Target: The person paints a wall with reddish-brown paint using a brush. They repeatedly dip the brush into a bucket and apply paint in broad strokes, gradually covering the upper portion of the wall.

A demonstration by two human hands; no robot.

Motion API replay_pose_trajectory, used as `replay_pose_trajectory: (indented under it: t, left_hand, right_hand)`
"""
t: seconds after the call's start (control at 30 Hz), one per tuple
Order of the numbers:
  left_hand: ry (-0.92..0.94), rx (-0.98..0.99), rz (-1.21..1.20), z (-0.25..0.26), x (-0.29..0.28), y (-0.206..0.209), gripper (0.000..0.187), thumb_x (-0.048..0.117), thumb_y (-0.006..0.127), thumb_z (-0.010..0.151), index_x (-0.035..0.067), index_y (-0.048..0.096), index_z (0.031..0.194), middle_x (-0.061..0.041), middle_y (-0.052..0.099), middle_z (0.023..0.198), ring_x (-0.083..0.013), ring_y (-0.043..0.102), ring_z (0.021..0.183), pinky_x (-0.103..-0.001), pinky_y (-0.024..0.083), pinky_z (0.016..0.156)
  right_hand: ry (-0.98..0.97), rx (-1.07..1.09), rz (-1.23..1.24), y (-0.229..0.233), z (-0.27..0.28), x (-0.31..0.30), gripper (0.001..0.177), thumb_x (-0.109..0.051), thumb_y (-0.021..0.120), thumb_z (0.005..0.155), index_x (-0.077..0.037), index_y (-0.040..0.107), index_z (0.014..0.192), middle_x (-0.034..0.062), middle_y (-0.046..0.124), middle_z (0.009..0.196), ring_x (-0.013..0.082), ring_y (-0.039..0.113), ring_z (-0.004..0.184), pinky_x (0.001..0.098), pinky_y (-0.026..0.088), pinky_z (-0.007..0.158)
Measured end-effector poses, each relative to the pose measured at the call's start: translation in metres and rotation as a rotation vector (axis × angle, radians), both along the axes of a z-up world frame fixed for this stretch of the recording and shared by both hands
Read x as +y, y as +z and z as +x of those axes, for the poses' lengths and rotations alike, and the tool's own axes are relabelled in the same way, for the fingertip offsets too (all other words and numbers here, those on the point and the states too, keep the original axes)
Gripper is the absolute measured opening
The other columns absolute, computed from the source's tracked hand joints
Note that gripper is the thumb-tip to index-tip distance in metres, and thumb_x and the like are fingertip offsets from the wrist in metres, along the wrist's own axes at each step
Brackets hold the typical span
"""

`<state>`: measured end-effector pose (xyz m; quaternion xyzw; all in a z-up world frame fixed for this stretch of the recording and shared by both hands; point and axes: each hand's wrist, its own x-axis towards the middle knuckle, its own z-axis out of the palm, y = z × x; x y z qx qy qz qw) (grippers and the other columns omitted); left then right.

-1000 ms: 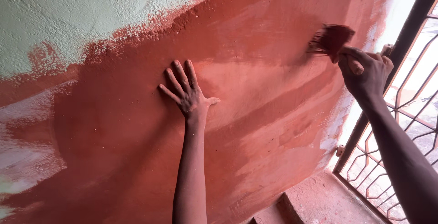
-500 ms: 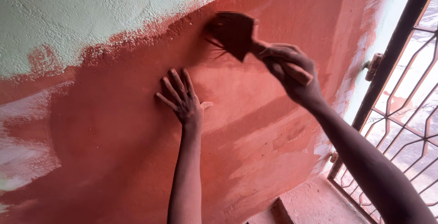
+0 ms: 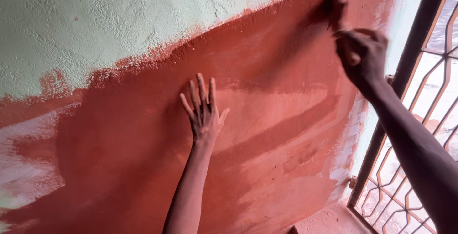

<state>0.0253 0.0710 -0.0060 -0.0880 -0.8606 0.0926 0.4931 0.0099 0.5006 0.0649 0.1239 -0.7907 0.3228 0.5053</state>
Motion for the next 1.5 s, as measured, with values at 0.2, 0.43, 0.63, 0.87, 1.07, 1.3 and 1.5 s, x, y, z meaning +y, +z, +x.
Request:
replay_pose_trajectory:
  t: [0.2, 0.43, 0.63, 0.87, 1.07, 1.3, 1.5]
  left_hand:
    - [-0.249, 0.102, 0.045, -0.038, 0.045, 0.018, 0.125, 0.072, 0.073, 0.086, 0.001, 0.008, 0.166, -0.018, 0.008, 0.174, -0.0341, 0.013, 0.161, -0.059, 0.012, 0.13]
    - [-0.186, 0.152, 0.023, -0.07, 0.046, 0.014, 0.114, 0.082, 0.051, 0.095, -0.002, 0.017, 0.164, -0.019, 0.018, 0.172, -0.0348, 0.02, 0.159, -0.056, 0.015, 0.129]
    - [-0.099, 0.27, -0.052, -0.081, 0.044, 0.013, 0.101, 0.078, 0.043, 0.099, 0.0, 0.031, 0.161, -0.016, 0.031, 0.168, -0.0339, 0.031, 0.154, -0.056, 0.019, 0.124]
    - [-0.097, 0.309, -0.076, -0.077, 0.038, 0.006, 0.074, 0.057, 0.035, 0.111, 0.002, 0.038, 0.16, -0.015, 0.036, 0.167, -0.0341, 0.036, 0.153, -0.057, 0.025, 0.125]
    - [-0.06, 0.329, -0.064, -0.076, 0.041, 0.002, 0.066, 0.051, 0.033, 0.113, 0.006, 0.039, 0.161, -0.012, 0.036, 0.167, -0.0314, 0.037, 0.153, -0.056, 0.025, 0.126]
    - [0.008, 0.32, -0.054, -0.078, 0.043, -0.001, 0.064, 0.051, 0.034, 0.114, 0.01, 0.035, 0.163, -0.009, 0.035, 0.167, -0.0289, 0.035, 0.154, -0.056, 0.024, 0.126]
    - [-0.046, 0.36, -0.048, -0.077, 0.04, -0.003, 0.063, 0.049, 0.035, 0.114, 0.01, 0.037, 0.163, -0.009, 0.036, 0.168, -0.0287, 0.035, 0.154, -0.055, 0.025, 0.127]
  right_hand:
    - [0.274, 0.3, 0.636, -0.031, 0.026, -0.082, 0.025, -0.022, 0.076, 0.09, -0.025, 0.077, 0.115, -0.0007, 0.076, 0.122, 0.0224, 0.065, 0.122, 0.0551, 0.037, 0.115]
    - [0.219, 0.139, 0.261, 0.006, -0.019, 0.024, 0.019, -0.03, 0.073, 0.106, -0.03, 0.073, 0.124, -0.0028, 0.072, 0.129, 0.0173, 0.066, 0.111, 0.0415, 0.049, 0.1]
    - [-0.329, 0.371, 0.38, -0.013, -0.022, 0.078, 0.018, -0.021, 0.077, 0.104, -0.022, 0.075, 0.122, -0.0021, 0.077, 0.118, 0.0162, 0.065, 0.121, 0.0465, 0.039, 0.115]
    - [0.257, 0.182, 0.727, -0.072, 0.022, -0.042, 0.038, -0.021, 0.08, 0.081, -0.025, 0.077, 0.119, 0.0036, 0.076, 0.12, 0.023, 0.06, 0.125, 0.0559, 0.032, 0.116]
    - [0.145, 0.121, 0.487, -0.049, 0.005, 0.046, 0.034, -0.026, 0.078, 0.091, -0.03, 0.072, 0.124, -0.0022, 0.073, 0.128, 0.0206, 0.062, 0.132, 0.0475, 0.031, 0.125]
    - [-0.077, 0.276, 0.357, -0.078, -0.011, 0.08, 0.033, -0.017, 0.081, 0.099, -0.026, 0.073, 0.129, 0.0068, 0.078, 0.119, 0.0252, 0.062, 0.13, 0.0394, 0.037, 0.11]
    - [0.305, 0.112, 0.835, -0.135, 0.028, -0.013, 0.053, -0.027, 0.08, 0.076, -0.036, 0.066, 0.126, 0.0009, 0.071, 0.127, 0.0231, 0.061, 0.122, 0.0567, 0.036, 0.114]
